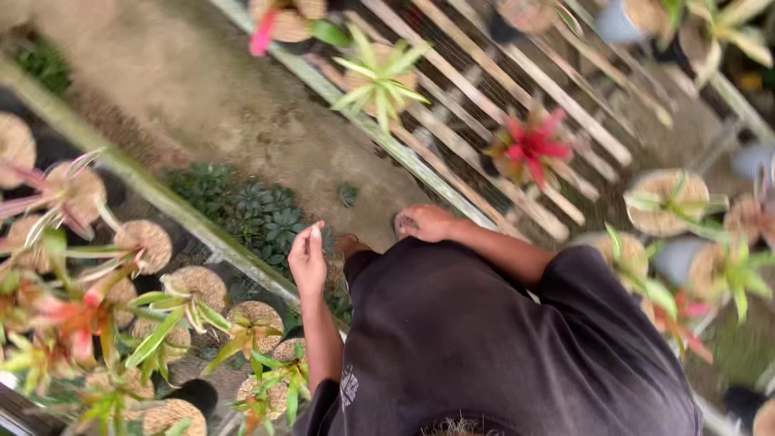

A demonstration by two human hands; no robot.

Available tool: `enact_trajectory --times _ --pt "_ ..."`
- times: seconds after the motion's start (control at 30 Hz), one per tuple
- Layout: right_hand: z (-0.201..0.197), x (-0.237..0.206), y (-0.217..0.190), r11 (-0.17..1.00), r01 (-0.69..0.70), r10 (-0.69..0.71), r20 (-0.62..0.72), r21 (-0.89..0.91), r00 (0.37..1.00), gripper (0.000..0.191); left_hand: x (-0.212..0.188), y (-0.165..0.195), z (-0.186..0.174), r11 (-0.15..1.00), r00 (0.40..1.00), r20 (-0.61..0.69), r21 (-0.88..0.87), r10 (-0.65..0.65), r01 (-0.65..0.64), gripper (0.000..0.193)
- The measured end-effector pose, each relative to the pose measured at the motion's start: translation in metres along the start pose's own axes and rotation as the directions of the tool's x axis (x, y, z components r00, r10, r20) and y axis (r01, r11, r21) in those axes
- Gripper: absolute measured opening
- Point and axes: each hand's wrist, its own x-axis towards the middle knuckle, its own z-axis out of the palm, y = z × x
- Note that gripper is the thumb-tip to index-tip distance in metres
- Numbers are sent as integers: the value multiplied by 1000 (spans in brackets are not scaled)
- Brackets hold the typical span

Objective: The person moves potted bromeliads on wooden racks, picking up individual pots, rotating them, and placing them back in different positions. The person handles several pots with pink and green leaves, adjusting their placement on the rack throughout the clip.

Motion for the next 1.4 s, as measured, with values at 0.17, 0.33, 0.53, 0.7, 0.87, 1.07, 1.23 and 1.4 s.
enact_trajectory --times 0.17,0.33,0.53,0.7,0.87,1.07,1.23,1.4 --pt "4 -83 35 997 -81 79 -123 -11 989 32 -22 5 64 994 975 202 42 89 -100 30" --pt "12 -126 65 991 -129 133 -190 33 973 27 -39 20 98 932 936 341 306 82 -193 34" --pt "42 -163 87 974 -54 170 -552 220 816 30 -44 28 139 934 860 510 294 26 -202 26" --pt "83 -201 105 893 -306 440 -490 331 753 33 -41 31 175 896 765 645 340 -1 -286 27" --pt "129 -234 122 787 -459 616 -482 412 623 37 -40 33 206 860 615 789 305 12 -408 24" --pt "149 -236 114 599 -608 800 -367 522 474 38 -19 39 213 817 478 876 230 63 -529 18" --pt "132 -225 104 658 -513 750 -535 551 388 37 9 45 221 784 481 876 272 39 -558 19" --pt "93 -228 107 781 -221 624 -746 584 232 21 18 45 242 802 576 817 329 23 -498 22"
